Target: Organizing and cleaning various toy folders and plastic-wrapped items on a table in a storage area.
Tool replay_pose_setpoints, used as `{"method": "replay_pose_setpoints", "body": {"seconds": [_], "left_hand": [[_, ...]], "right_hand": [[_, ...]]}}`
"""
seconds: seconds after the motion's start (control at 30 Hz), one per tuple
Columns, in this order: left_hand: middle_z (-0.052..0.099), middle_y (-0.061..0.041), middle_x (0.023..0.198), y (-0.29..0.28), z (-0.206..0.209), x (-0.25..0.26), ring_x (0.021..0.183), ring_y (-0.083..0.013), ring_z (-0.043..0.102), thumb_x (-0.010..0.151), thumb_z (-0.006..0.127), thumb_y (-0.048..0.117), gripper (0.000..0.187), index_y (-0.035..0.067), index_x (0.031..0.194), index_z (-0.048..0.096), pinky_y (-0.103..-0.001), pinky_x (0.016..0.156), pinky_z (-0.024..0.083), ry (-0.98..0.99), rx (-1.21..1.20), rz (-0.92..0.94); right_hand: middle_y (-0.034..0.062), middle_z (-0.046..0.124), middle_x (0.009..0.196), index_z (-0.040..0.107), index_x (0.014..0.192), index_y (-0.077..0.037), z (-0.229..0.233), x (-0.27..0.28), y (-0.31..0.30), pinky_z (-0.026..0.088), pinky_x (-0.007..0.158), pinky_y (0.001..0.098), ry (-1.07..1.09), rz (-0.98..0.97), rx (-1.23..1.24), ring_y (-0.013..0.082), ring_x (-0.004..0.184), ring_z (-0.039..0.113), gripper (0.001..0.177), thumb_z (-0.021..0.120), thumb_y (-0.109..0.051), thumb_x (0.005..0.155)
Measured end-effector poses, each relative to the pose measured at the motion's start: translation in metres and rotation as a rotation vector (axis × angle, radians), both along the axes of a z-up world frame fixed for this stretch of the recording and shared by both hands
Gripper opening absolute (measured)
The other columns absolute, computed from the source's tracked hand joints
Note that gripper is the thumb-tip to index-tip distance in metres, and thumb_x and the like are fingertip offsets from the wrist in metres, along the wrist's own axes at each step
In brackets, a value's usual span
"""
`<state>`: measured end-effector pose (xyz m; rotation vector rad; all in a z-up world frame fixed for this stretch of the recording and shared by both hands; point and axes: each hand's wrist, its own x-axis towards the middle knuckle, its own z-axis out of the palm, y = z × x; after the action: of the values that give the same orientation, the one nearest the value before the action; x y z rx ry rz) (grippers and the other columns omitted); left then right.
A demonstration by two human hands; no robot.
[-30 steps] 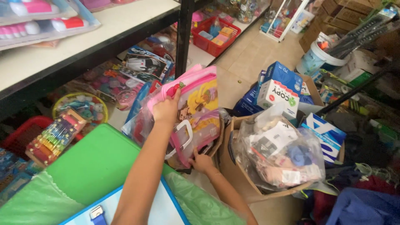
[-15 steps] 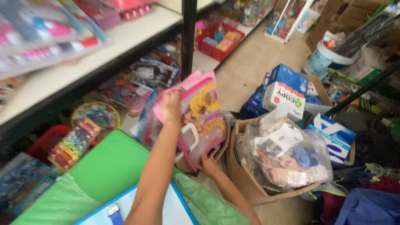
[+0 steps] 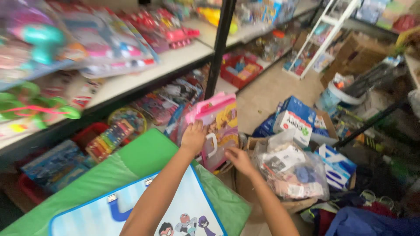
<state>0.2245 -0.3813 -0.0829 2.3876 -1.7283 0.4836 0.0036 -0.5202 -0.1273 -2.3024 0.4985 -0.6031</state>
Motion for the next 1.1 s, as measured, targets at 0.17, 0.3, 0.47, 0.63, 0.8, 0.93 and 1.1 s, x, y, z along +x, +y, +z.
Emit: {"method": "replay_pose_setpoints", "body": {"seconds": [0.17, 0.3, 0.47, 0.63, 0.8, 0.93, 1.1], "left_hand": [[0.048, -0.021, 0.147, 0.082, 0.039, -0.028, 0.140, -0.0348, 0.040, 0.085, 0.066, 0.025, 0.054, 0.007, 0.135, 0.058, -0.047, 0.114, 0.031, -0.013, -0.055, -0.003], [0.052, -0.018, 0.143, 0.170, 0.065, -0.064, 0.136, -0.0341, 0.045, 0.088, 0.067, 0.031, 0.056, 0.006, 0.137, 0.057, -0.049, 0.113, 0.033, 0.149, -0.120, -0.063], [0.058, -0.016, 0.139, 0.284, 0.071, -0.101, 0.133, -0.0332, 0.050, 0.091, 0.066, 0.033, 0.052, 0.008, 0.136, 0.058, -0.048, 0.110, 0.037, 0.287, -0.105, -0.055], [0.063, -0.012, 0.135, 0.408, 0.077, -0.140, 0.131, -0.0305, 0.055, 0.095, 0.062, 0.037, 0.050, 0.011, 0.138, 0.058, -0.047, 0.112, 0.040, 0.450, 0.028, 0.099], [0.011, -0.020, 0.169, 0.518, 0.083, -0.188, 0.155, -0.0382, 0.018, 0.083, 0.071, 0.057, 0.100, 0.020, 0.162, 0.021, -0.070, 0.113, 0.019, 0.342, 0.351, 0.601], [-0.012, -0.015, 0.169, 0.579, 0.140, -0.232, 0.158, -0.0370, 0.002, 0.072, 0.084, 0.063, 0.128, 0.031, 0.162, 0.000, -0.074, 0.114, 0.020, 0.471, 0.668, 0.778], [0.041, -0.010, 0.158, 0.625, 0.015, -0.206, 0.149, -0.0336, 0.044, 0.091, 0.068, 0.007, 0.091, 0.030, 0.170, 0.030, -0.045, 0.110, 0.055, 0.445, 0.236, 0.778]], "right_hand": [[0.0150, 0.078, 0.110, 0.069, 0.128, -0.003, 0.064, 0.014, 0.081, 0.055, 0.089, 0.0342, -0.012, 0.099, 0.101, 0.0220, 0.099, 0.071, 0.042, 0.069, -0.027, 0.094], [0.0100, 0.077, 0.113, 0.068, 0.127, -0.003, 0.101, 0.009, 0.157, 0.056, 0.089, 0.0327, -0.045, 0.257, 0.208, 0.0181, 0.101, 0.072, 0.041, 0.070, -0.027, 0.093], [0.0150, 0.074, 0.120, 0.068, 0.125, 0.000, 0.104, -0.001, 0.235, 0.055, 0.095, 0.0350, -0.071, 0.473, 0.109, 0.0225, 0.110, 0.071, 0.039, 0.071, -0.026, 0.095], [0.0166, 0.074, 0.124, 0.071, 0.122, 0.000, 0.099, -0.009, 0.319, 0.055, 0.100, 0.0381, -0.019, 0.658, -0.038, 0.0281, 0.115, 0.071, 0.036, 0.073, -0.025, 0.097], [0.0096, 0.067, 0.137, 0.065, 0.130, -0.006, 0.103, -0.007, 0.403, 0.058, 0.097, 0.0363, 0.255, 0.735, 0.098, 0.0263, 0.112, 0.073, 0.045, 0.068, -0.030, 0.093], [0.0139, 0.062, 0.145, 0.061, 0.137, -0.004, 0.061, -0.012, 0.459, 0.051, 0.108, 0.0392, 0.197, 0.852, -0.003, 0.0279, 0.128, 0.064, 0.053, 0.071, -0.031, 0.093], [0.0261, 0.006, 0.173, 0.007, 0.166, -0.010, 0.049, -0.026, 0.522, 0.016, 0.128, 0.0483, 0.132, 1.126, 0.067, 0.0389, 0.160, 0.007, 0.108, 0.079, -0.041, 0.092]]}}
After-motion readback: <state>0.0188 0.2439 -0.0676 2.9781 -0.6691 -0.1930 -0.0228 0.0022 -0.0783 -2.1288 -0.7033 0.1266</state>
